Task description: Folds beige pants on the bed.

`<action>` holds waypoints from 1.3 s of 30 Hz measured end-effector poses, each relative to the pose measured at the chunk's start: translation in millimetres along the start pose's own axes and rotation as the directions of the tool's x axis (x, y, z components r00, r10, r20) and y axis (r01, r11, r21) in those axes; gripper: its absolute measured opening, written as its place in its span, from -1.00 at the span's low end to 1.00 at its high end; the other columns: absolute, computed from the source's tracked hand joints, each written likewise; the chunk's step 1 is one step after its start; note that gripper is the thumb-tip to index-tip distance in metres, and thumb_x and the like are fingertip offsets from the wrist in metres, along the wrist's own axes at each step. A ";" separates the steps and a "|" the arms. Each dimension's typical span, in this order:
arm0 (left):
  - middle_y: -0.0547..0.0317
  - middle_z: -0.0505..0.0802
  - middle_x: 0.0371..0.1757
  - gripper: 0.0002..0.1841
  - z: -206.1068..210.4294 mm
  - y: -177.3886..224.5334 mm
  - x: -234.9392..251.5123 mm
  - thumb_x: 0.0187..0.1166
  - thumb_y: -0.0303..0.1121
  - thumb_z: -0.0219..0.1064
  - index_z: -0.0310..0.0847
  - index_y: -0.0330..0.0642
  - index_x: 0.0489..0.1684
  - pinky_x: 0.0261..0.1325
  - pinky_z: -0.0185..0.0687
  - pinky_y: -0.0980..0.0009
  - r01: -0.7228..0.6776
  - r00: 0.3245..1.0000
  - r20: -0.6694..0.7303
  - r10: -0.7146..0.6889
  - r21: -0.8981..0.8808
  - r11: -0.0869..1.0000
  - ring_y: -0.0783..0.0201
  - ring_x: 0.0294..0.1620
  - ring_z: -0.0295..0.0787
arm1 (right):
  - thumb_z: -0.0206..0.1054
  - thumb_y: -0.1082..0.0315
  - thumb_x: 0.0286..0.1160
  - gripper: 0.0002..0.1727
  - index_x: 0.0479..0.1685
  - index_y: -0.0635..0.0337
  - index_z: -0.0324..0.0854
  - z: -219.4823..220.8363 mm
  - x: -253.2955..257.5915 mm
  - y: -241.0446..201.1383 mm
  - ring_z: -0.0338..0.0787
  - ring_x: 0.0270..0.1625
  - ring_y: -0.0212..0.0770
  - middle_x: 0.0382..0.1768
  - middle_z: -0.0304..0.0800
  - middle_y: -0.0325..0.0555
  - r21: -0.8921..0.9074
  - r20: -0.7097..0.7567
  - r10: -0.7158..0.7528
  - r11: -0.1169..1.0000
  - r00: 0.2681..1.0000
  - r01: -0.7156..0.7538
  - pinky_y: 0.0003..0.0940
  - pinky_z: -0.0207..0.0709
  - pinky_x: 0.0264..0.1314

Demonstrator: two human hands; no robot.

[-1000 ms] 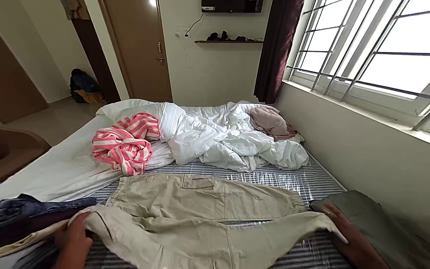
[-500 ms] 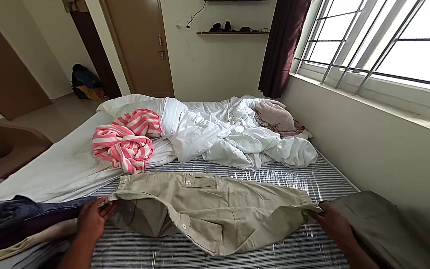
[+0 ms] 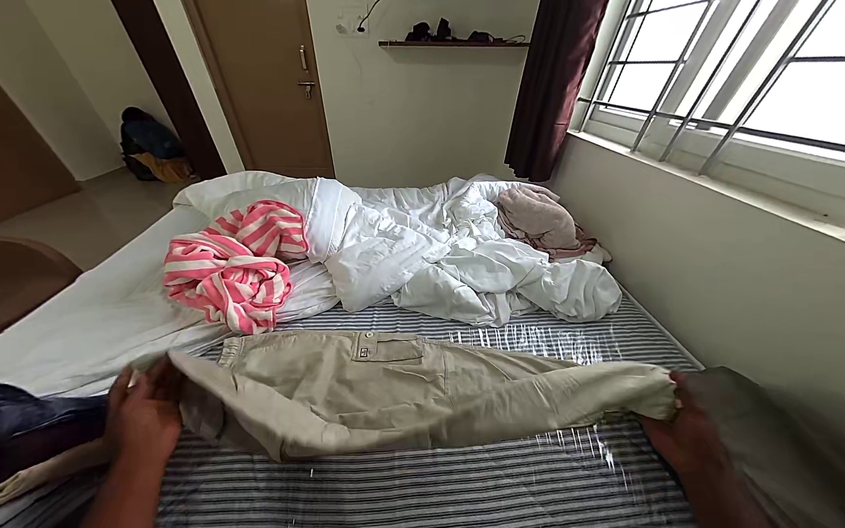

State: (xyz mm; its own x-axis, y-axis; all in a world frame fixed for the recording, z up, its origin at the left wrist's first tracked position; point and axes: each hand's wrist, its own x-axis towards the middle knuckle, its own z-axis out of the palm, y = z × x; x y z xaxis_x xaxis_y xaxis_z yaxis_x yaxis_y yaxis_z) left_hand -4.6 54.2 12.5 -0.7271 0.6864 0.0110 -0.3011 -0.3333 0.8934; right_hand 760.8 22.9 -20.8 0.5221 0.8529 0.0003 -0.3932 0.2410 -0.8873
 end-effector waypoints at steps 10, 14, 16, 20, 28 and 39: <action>-0.46 0.23 0.79 -0.08 -30.8 -49.9 -7.9 0.62 -0.30 0.44 -0.16 -0.26 0.90 0.62 0.24 -0.35 0.178 0.981 -0.091 -0.169 0.764 0.620 -0.36 0.77 0.18 | 0.41 0.28 0.62 -0.59 0.29 0.41 0.62 -31.5 17.1 59.7 0.78 0.18 0.12 0.12 0.78 0.31 -0.815 -0.055 -0.014 0.578 0.998 -0.037 0.22 0.58 0.31; -0.37 0.29 0.76 0.02 -35.1 -71.2 -6.0 0.60 -0.11 0.48 -0.31 0.16 0.93 0.30 0.57 -0.35 0.372 0.928 -0.199 -0.315 0.512 0.774 -0.38 0.58 0.45 | 0.60 0.31 0.39 -0.32 0.51 0.36 0.50 -19.6 23.5 71.1 0.55 0.54 0.27 0.51 0.50 0.44 -0.877 0.021 0.082 0.481 0.996 -0.021 0.28 0.43 0.55; -0.34 0.26 0.78 0.06 -32.3 -78.3 -4.5 0.56 -0.13 0.52 -0.35 0.26 0.93 0.32 0.57 -0.33 0.393 0.920 -0.189 -0.344 0.429 0.813 -0.37 0.59 0.44 | 0.62 0.33 0.33 -0.33 0.47 0.36 0.53 -21.5 27.2 79.4 0.48 0.58 0.30 0.56 0.40 0.47 -0.875 0.023 0.097 0.483 0.995 -0.027 0.28 0.42 0.54; -0.34 0.33 0.74 0.02 -36.3 -93.2 2.3 0.52 -0.49 0.48 -0.26 0.11 0.92 0.29 0.62 -0.25 0.338 0.941 -0.163 -0.296 0.420 0.842 -0.30 0.56 0.48 | 0.58 0.35 0.40 -0.38 0.46 0.34 0.52 -19.9 26.0 90.0 0.73 0.33 0.10 0.29 0.72 0.27 -0.813 -0.020 0.137 0.574 0.990 -0.096 0.17 0.58 0.40; -0.50 0.48 0.57 0.03 -31.7 -71.4 -25.1 0.07 -0.72 0.54 0.05 -0.35 0.75 0.37 0.56 -0.24 0.323 0.930 -0.356 -0.087 0.682 0.656 -0.33 0.52 0.50 | 0.63 0.33 0.26 -0.48 0.19 0.42 0.66 -30.4 23.3 54.9 0.75 0.24 0.26 0.12 0.78 0.36 -0.948 -0.134 0.282 0.242 0.950 -0.205 0.34 0.53 0.31; -0.54 0.52 0.55 -0.24 10.5 -35.3 -70.4 0.38 -0.45 0.53 0.33 -0.37 0.66 0.57 0.38 -0.28 -0.020 0.995 -0.007 0.102 0.963 0.268 -0.43 0.61 0.42 | 0.53 0.15 0.52 -0.58 0.15 0.32 0.76 -69.9 5.7 -9.0 0.78 0.28 0.25 0.12 0.83 0.31 -0.989 -0.009 0.511 -0.132 0.859 0.069 0.32 0.49 0.43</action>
State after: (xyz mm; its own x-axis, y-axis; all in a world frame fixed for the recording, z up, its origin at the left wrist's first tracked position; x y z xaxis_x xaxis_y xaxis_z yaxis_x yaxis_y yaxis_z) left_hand 63.7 24.4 -15.1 -0.7586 0.6441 0.0988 0.5284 0.5193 0.6717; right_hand 820.2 -6.8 -45.0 0.2543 0.8522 -0.4572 0.8363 -0.4312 -0.3386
